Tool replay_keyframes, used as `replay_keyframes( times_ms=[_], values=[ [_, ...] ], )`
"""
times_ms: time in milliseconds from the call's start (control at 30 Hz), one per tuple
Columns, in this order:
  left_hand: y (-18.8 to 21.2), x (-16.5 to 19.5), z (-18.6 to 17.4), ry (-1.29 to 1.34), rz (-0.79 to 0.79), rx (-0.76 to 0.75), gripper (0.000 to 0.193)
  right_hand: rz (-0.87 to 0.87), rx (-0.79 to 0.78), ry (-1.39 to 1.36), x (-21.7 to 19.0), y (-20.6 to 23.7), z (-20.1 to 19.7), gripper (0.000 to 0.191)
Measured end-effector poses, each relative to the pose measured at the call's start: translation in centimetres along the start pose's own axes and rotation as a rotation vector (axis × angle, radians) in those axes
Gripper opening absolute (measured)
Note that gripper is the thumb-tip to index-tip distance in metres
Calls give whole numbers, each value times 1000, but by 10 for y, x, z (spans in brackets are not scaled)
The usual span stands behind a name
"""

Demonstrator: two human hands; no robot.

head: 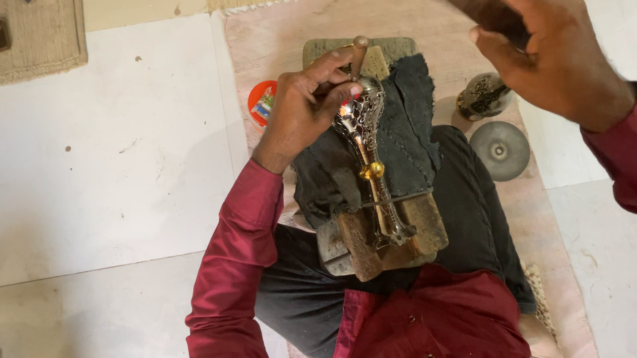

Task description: The person sits cross-legged on the floor with a sandbag on their lap holding a brass ornamental vase. They repeatedly strike and press the vase's embossed surface with a wooden mallet and a small punch, rotating the vase to work different areas of the decoration.

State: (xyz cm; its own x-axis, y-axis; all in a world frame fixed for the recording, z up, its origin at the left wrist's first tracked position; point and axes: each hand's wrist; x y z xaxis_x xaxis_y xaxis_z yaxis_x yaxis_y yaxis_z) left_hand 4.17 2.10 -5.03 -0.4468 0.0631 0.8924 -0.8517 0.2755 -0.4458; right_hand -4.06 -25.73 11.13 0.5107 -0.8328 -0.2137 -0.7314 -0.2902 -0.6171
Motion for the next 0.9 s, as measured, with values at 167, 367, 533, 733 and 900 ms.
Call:
replay_keyframes(
  times_ms=[167, 367, 533, 733, 900],
  values=[
    [-1, 2, -2, 2, -48, -20, 45, -16, 46, -203, 4, 7, 8, 62],
    [-2, 7, -5, -60, -66, -76, 38, -188, 67, 198, 5, 20, 11, 68],
    [-1, 4, -4, -18, -32, -50, 38, 69, -2, 43, 4, 41, 11, 66],
    [21, 5, 8, 19, -44, 203, 47, -33, -171, 302, 24, 57, 24, 74],
    [34, 8, 19, -99, 1, 297, 47, -76, -280, 340, 27, 55, 34, 78]
  ],
)
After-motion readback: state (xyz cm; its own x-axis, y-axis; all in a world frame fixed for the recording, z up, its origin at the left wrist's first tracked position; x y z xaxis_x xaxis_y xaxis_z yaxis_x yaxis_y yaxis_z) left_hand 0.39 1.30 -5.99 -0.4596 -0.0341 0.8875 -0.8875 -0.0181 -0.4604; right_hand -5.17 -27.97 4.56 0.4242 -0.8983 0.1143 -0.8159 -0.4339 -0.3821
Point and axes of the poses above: each hand's wrist, its own y-axis away from the middle knuckle, its own z-axis out of the palm, x = y × z, and after that the axes turned 15 degrees about x, right-handed
